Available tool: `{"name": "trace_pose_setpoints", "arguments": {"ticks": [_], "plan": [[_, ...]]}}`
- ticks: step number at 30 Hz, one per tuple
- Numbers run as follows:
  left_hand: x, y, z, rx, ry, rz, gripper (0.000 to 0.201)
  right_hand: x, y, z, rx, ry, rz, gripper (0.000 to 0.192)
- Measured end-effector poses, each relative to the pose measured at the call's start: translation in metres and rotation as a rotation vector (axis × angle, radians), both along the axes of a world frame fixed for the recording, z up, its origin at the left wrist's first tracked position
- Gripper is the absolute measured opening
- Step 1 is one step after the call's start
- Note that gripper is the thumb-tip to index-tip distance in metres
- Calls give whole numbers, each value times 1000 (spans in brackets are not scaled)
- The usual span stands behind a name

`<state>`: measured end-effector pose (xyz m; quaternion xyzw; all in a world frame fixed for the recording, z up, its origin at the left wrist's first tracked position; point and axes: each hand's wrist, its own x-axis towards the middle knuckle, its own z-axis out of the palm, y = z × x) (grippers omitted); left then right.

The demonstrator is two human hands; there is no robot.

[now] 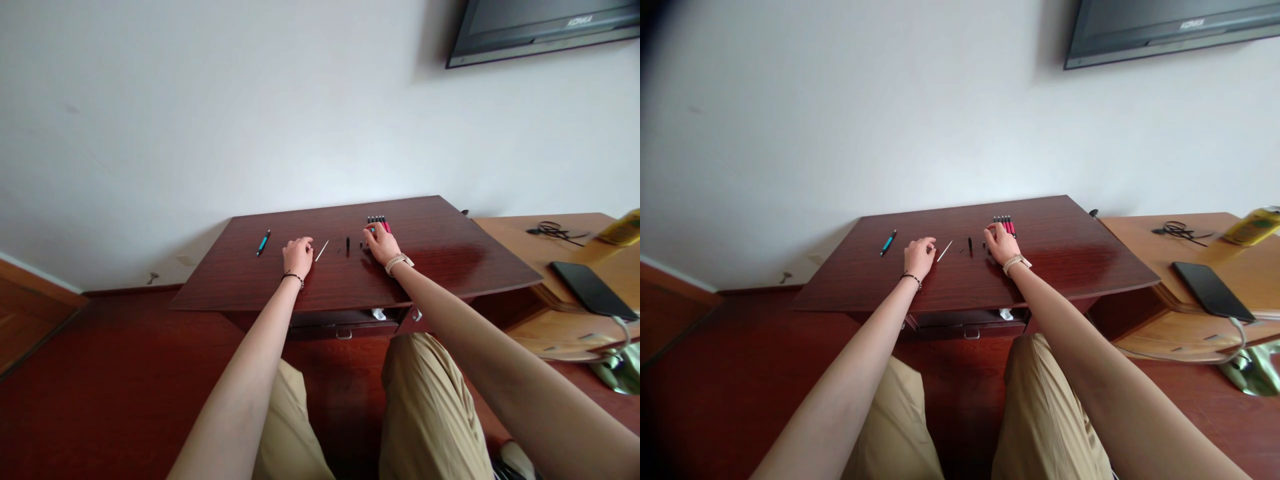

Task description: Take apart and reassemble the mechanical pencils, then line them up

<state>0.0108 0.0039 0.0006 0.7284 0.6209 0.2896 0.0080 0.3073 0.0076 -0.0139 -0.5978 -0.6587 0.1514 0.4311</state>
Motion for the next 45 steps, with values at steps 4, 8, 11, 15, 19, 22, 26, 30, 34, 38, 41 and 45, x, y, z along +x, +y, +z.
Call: {"name": "trace_pose_setpoints", "arguments": {"ticks": [4,8,11,15,19,22,26,30,34,38,41,45], "plan": [[-2,-5,4,69,-95,81,34,0,1,-1,4,-3,2,39],[-10,-9,6,85,-231,273,32,0,0,0,5,-2,1,39],[-18,-9,5,45,-296,321,27,-1,0,1,9,-7,-4,38],[-26,-3,2,-26,-278,330,22,-1,-1,3,7,-17,-11,38],[-31,1,2,-104,-162,321,15,-1,-1,3,6,-14,-28,38],[-35,0,3,-121,-89,314,13,-1,-1,3,4,-23,-36,38],[-49,-3,6,-130,-24,281,14,-1,0,2,6,-25,-32,40],[-67,-4,6,-98,9,170,16,-1,1,1,-3,-23,-38,40],[-73,-6,7,-45,16,98,18,-1,0,2,-7,-30,-39,39],[-67,-8,10,-8,-60,100,13,-2,-1,3,-18,-38,-31,39],[-64,-9,12,-14,-126,96,11,-2,-2,4,-15,-35,-26,39],[-64,-5,13,-18,-182,105,12,-2,-2,4,-10,-21,-22,39]]}}
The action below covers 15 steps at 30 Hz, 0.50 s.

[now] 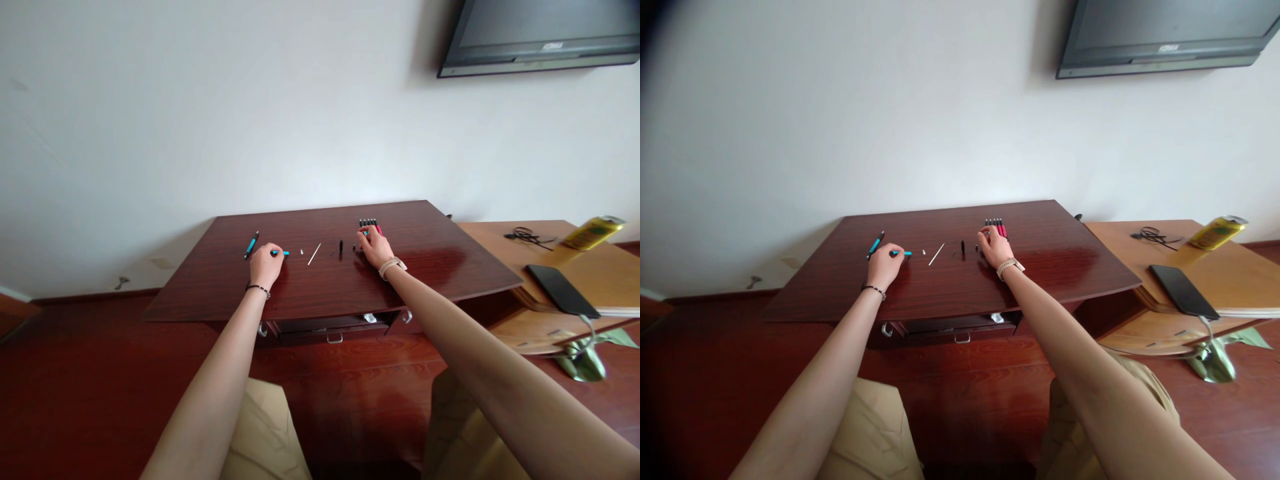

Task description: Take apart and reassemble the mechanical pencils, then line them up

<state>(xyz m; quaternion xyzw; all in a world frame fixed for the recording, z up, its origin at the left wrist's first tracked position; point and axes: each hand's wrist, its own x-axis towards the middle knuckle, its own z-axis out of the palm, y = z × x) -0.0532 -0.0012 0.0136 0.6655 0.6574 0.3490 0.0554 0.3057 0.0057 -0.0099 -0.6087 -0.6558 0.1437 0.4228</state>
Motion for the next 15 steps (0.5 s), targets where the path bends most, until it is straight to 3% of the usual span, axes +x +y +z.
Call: {"name": "trace_pose_setpoints", "arguments": {"ticks": [7,15], "plan": [[7,11,4,-4,-56,12,10,0,1,0,1,7,-8,39],[12,16,4,12,-127,-52,28,0,2,-1,7,11,2,40]]}}
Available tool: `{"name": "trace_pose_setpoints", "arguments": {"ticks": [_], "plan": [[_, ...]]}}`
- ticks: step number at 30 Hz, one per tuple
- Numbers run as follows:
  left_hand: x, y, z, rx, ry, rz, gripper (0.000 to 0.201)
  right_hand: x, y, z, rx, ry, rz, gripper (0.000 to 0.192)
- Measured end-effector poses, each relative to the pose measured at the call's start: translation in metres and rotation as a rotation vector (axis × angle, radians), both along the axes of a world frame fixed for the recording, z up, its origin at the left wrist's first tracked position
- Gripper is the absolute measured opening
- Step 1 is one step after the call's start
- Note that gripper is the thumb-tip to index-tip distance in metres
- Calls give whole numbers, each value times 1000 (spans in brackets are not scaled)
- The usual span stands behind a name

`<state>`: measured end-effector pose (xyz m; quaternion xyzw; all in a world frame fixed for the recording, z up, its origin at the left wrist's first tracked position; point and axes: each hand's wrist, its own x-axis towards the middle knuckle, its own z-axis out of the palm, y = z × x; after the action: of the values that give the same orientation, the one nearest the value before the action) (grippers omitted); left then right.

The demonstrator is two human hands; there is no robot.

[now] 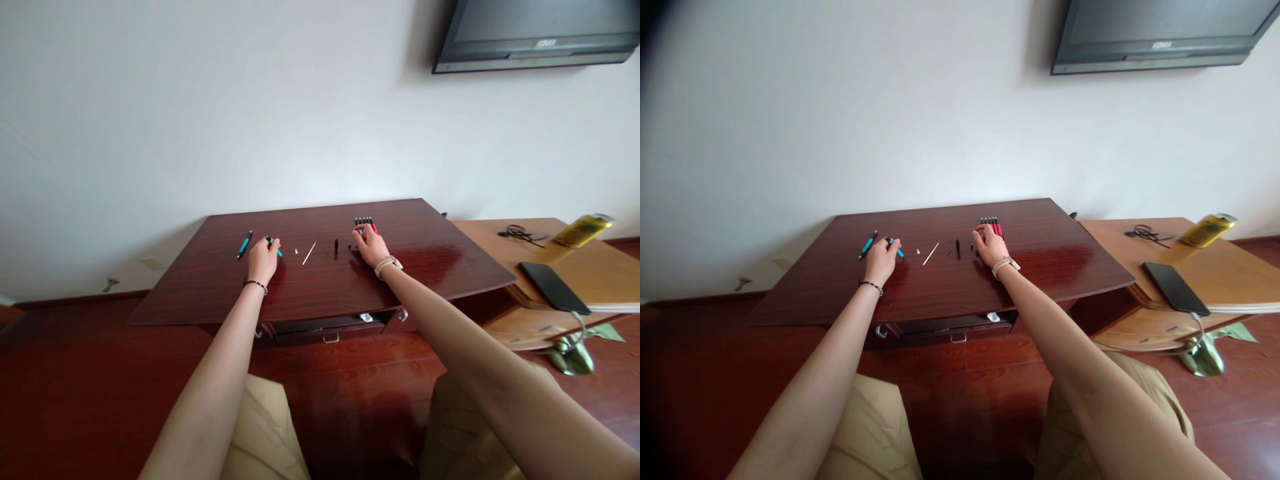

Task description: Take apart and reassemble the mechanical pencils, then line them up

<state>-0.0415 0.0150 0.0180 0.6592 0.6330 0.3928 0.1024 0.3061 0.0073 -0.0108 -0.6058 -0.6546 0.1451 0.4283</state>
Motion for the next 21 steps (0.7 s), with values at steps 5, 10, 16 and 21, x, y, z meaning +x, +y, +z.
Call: {"name": "trace_pose_setpoints", "arguments": {"ticks": [5,10,16,21], "plan": [[5,-7,3,61,-127,-17,39,1,-1,0,7,14,10,40],[15,-16,-1,-7,-454,-195,41,1,-2,1,20,23,8,41],[29,-26,-2,-85,-571,-333,46,2,-4,2,19,38,0,41],[33,-28,1,-45,-499,-330,43,3,-3,1,16,50,-6,42]]}}
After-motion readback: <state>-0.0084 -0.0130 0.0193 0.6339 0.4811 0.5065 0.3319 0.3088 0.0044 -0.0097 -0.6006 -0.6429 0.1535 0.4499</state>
